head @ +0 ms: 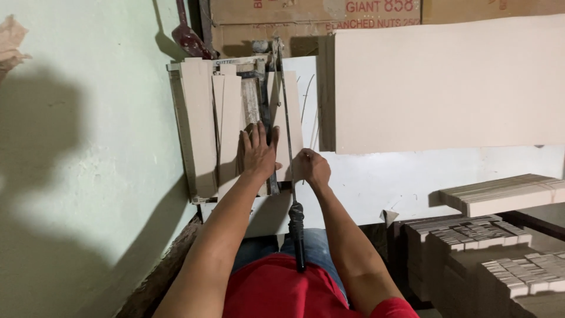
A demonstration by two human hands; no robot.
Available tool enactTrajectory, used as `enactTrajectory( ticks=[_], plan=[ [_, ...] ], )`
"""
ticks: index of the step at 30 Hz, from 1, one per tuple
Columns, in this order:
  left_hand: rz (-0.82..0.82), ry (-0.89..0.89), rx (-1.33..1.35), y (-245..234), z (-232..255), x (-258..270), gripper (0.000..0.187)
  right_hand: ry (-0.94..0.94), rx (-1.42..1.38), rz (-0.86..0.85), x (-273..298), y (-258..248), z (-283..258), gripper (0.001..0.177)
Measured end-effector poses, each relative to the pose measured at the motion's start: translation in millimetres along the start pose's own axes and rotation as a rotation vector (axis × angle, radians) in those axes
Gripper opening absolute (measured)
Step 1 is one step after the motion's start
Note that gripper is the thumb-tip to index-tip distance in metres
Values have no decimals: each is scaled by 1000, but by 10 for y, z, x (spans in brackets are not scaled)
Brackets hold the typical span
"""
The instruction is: The person uses a manual guillotine paper cutter to slice a large sheet of cardboard into smaller rectangular strips. They align the cardboard against the cutter's guide, pull down the lever to make the cut, and then stack the resulting pieces on the table.
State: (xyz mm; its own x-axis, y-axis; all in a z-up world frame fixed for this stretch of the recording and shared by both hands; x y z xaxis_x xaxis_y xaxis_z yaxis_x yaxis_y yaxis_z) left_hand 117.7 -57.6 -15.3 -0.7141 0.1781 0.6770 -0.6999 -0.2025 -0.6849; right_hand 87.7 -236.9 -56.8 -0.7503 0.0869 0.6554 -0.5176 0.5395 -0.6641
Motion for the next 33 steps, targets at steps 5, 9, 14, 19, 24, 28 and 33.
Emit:
enactTrajectory(
  ticks=[5,9,14,19,24,28,33],
  plan=[
    [24,-93,-124,40,83,-56,114,-54,84,-45,-97,-24,116,34],
    [49,-118,-186,400,-52,-342,116,-150,243,-47,457,-555,-254,39],
    [-3,-131,-224,281,24,-170,115,-159,251,-192,2023,-937,-720,76],
    [-8,-90,-202,290,-9,-205,122,-113,270,-255,2025,-114,-386,83],
    [13,-56,-120,325,-33,-269,121,-186,371,36,1449,1013,476,78],
    [64,-32,-111,114,32,-99,120,-176,243,-11,1676,545,227,79],
    [112,94,187,-92,190,268,70,-74,-96,-313,2313,-937,-690,99]
  ],
)
Point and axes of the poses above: each hand's wrist, its own x-axis away from the middle knuckle, its own y-axis out of the palm, z = x × y, the point moved 3 cm from there along -x, towards the middle knuckle, and after that the axes turned 6 degrees about x, right-handed, at the moved point
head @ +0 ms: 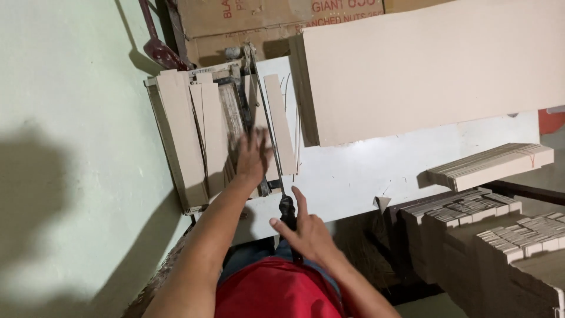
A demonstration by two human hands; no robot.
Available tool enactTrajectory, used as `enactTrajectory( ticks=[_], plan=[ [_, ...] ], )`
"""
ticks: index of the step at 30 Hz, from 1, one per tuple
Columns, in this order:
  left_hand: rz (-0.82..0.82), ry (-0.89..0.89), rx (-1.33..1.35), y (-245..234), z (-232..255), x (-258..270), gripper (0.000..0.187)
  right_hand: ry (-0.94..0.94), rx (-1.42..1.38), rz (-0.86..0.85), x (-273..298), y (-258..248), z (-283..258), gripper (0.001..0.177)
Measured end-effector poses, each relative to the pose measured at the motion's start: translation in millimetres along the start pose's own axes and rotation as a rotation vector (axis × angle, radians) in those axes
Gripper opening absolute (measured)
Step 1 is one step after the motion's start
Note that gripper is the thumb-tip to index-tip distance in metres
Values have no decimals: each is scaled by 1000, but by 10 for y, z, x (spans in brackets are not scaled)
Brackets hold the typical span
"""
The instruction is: The person uses a manual guillotine paper cutter to slice a large sheet of cardboard into smaller rectangular strips. They align the cardboard against the cutter's guide, pull down the lever to make the cut, and then stack the resulting pieces on the table.
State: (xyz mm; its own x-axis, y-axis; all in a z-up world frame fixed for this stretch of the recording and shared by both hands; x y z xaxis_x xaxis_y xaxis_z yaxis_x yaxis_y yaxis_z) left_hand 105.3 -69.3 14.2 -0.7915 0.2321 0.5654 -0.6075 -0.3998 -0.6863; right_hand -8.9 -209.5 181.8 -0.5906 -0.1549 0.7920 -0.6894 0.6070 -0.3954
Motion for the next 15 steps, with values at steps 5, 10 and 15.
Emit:
enactTrajectory(
  ticks=[5,10,15],
  plan=[
    [-169,283,-374,1205,-640,-283,29,45,213,58,-1134,66,726,58],
    [303,1007,-523,596,-504,502,28,47,254,378,-2170,242,997,39],
    [230,765,-681,126,-1120,539,11,199,422,331,-2432,211,823,69]
  ],
)
Point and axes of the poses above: each hand's wrist, its own x-axis away from the middle knuckle, its own y-axis out of the palm, z = x × y, the point moved 3 cm from there along -x, towards the middle knuckle, and after that the axes turned 6 degrees about x, right-handed, at the moved point
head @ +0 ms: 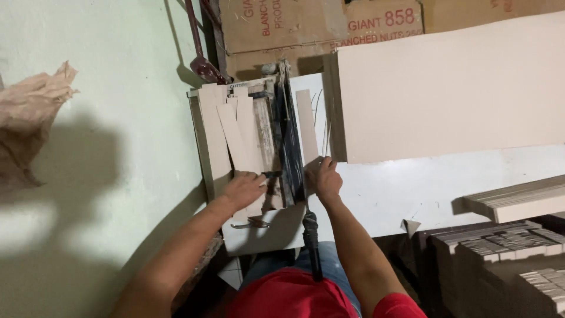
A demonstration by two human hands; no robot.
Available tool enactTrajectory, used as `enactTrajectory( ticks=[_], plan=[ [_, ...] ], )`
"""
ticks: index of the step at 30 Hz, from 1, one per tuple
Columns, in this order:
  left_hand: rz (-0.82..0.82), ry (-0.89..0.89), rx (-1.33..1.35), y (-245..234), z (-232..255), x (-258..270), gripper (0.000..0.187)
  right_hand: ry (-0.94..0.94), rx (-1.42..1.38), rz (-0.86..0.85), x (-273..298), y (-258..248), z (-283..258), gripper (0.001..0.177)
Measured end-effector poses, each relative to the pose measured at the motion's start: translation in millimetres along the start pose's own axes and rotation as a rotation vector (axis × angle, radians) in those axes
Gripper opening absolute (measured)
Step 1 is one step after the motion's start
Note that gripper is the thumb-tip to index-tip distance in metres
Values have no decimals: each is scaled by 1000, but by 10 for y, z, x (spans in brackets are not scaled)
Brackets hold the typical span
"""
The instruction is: The person uses a manual guillotine paper cutter to slice a large sheet of cardboard into smaller rectangular strips. They align the cardboard against the cutter's guide, pull down the lever to make the cut, and then stack the resulting pieces on the table.
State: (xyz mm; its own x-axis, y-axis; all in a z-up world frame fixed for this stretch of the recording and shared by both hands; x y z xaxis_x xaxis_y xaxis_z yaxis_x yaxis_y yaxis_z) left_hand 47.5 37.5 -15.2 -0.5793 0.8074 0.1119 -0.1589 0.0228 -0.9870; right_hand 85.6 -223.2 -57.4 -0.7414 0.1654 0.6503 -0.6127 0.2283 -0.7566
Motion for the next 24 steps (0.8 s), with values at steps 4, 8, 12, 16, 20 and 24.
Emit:
enactTrajectory(
  ticks=[4,8,12,16,20,24],
  plan=[
    [-217,-72,199,228,-93,138,29,2,67,-20,-169,194,63,66],
    [-151,-187,244,125,-153,81,26,-140,-186,81,-185,-5,178,28],
    [-56,-238,199,287,-124,0,21,-204,-496,-49,114,-47,525,29],
    [-103,-256,276,-96,21,-139,25,-159,-705,-187,208,353,510,26],
    [-74,-248,297,-184,127,-232,25,-207,-739,-190,91,417,229,30],
    [-54,-293,397,-222,186,-248,27,-252,-273,8,-83,202,16,31]
  ],
)
Point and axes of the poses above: each hand's wrist, its own x-axis away from the middle knuckle, its own y-axis out of the palm, z = x × y, the point moved 3 cm from there along -x, towards the middle knuckle, and after that the axes turned 6 degrees about x, right-handed, at the moved point
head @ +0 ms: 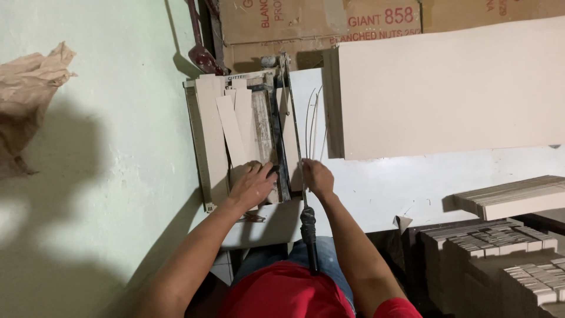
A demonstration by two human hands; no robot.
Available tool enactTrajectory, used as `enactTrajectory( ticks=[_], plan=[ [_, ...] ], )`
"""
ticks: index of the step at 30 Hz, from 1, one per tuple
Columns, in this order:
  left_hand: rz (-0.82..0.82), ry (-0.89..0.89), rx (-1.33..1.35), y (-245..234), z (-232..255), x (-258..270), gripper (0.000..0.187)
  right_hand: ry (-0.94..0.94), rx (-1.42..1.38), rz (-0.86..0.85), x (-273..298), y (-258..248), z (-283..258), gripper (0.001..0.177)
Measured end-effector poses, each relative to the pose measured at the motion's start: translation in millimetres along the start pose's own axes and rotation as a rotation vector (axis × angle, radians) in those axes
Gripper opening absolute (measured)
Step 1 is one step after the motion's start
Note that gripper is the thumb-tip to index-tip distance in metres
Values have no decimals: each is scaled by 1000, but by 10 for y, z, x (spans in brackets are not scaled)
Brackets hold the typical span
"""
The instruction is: The person uses a manual guillotine paper cutter to slice a large sheet of cardboard into smaller rectangular strips. They align the cardboard against the cutter's guide, pull down the lever to make the cut, and then stack the resulting pieces on the table.
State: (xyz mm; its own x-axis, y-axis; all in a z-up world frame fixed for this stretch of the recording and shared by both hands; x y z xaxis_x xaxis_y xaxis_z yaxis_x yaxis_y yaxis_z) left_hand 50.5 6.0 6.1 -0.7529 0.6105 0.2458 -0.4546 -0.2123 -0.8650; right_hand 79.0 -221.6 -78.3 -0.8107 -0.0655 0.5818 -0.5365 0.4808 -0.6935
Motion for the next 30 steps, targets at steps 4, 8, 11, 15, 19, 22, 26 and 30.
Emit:
enactTrajectory(
  ticks=[4,8,11,15,19,22,26,30],
  plan=[
    [-1,-39,37,84,26,-66,29,-35,22,85,-26,-34,-102,39],
    [7,-171,14,42,191,-228,32,-204,-189,-138,-244,341,56,66],
    [-69,-333,59,-286,350,-522,47,-184,-166,-170,-260,225,5,57],
    [-221,-570,108,-178,320,-836,100,-218,-189,-149,-175,281,-135,56],
    [-216,-598,-2,434,53,-967,100,-204,-135,-188,-185,243,92,55],
    [-232,-598,-100,386,75,-969,96,-97,-26,-164,327,-268,-122,54],
    [-318,-633,-98,299,112,-958,104,-1,-24,-137,1541,-1168,-769,56],
    [-420,-632,-157,251,111,-1011,118,84,240,-345,2125,-1025,-959,122]
  ],
)
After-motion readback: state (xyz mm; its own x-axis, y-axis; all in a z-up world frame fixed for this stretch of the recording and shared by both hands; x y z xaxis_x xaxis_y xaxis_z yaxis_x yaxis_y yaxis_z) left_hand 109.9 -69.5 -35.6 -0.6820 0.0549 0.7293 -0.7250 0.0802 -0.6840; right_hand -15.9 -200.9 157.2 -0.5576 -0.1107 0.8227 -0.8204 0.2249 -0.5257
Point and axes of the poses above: each hand's wrist, its own x-axis away from the middle knuckle, its own y-axis out of the palm, z = x × y, the point moved 3 cm from there along -x, towards the middle knuckle, and after that the axes turned 6 degrees about x, right-handed, at the moved point
